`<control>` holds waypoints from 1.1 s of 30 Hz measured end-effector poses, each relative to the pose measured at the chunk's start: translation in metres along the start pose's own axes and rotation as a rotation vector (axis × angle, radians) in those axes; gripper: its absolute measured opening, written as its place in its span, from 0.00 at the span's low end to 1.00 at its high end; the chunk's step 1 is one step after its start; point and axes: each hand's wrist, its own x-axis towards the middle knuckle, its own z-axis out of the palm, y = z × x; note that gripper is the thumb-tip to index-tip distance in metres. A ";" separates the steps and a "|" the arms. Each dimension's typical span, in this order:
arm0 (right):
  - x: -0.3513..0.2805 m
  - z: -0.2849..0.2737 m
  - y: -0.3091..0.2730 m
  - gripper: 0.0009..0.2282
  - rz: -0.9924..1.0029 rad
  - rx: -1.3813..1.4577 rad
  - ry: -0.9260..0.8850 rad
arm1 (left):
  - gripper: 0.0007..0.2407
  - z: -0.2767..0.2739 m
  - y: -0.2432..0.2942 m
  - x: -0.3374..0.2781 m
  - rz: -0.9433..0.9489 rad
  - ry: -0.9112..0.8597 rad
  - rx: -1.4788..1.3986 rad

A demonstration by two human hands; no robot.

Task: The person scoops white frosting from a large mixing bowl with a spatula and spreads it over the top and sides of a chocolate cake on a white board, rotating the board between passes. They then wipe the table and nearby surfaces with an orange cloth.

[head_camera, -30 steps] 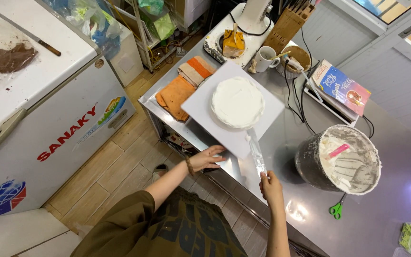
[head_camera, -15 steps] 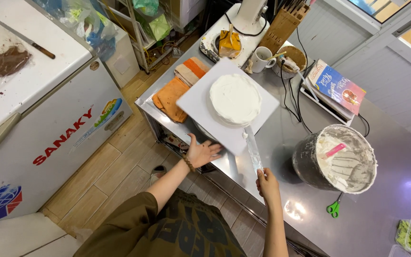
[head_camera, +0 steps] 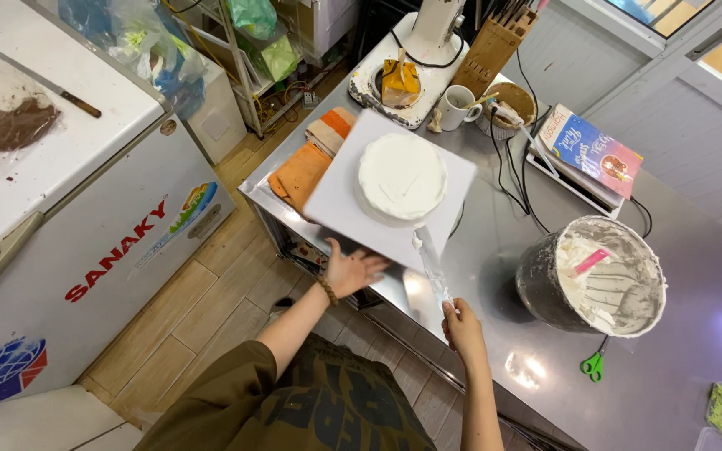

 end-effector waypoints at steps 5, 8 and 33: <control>-0.014 0.009 0.010 0.12 -0.025 -0.048 0.010 | 0.50 0.023 0.012 -0.023 -0.055 -0.087 0.044; -0.020 0.019 0.025 0.13 -0.056 -0.094 0.010 | 0.52 0.003 0.023 -0.016 0.060 -0.023 -0.004; -0.105 -0.021 0.141 0.25 -0.228 -0.369 0.954 | 0.57 0.031 0.006 -0.021 0.122 -0.162 0.096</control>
